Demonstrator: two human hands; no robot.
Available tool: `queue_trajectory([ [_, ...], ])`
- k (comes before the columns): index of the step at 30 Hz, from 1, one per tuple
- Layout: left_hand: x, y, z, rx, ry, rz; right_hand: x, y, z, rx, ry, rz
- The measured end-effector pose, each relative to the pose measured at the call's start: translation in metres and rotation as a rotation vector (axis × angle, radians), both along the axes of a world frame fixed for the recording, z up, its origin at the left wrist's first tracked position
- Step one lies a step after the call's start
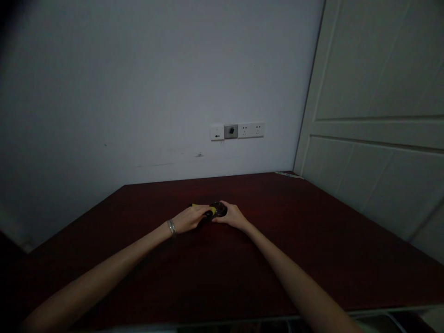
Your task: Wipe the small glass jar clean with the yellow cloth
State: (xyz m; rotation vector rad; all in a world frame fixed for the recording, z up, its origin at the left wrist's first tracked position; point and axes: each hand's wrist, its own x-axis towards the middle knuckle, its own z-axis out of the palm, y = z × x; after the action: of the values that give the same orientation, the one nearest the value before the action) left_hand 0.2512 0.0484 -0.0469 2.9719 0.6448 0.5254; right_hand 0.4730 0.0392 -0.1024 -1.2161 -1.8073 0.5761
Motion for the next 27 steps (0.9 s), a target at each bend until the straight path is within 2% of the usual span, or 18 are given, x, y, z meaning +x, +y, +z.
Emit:
queue_trajectory([
  [10, 0.005, -0.006, -0.003, -0.008, 0.008, -0.043, 0.000, -0.001, 0.003, 0.018, -0.006, 0.018],
  [20, 0.003, -0.004, 0.025, -0.079, 0.067, -0.141, -0.001, -0.005, 0.006, -0.007, 0.005, 0.038],
  [24, 0.004, 0.001, 0.036, -0.135, -0.003, -0.132, -0.002, -0.006, 0.006, -0.020, 0.025, 0.034],
  [27, 0.006, 0.005, 0.043, -0.184, -0.127, -0.089, -0.002, -0.005, 0.005, -0.042, 0.056, 0.046],
])
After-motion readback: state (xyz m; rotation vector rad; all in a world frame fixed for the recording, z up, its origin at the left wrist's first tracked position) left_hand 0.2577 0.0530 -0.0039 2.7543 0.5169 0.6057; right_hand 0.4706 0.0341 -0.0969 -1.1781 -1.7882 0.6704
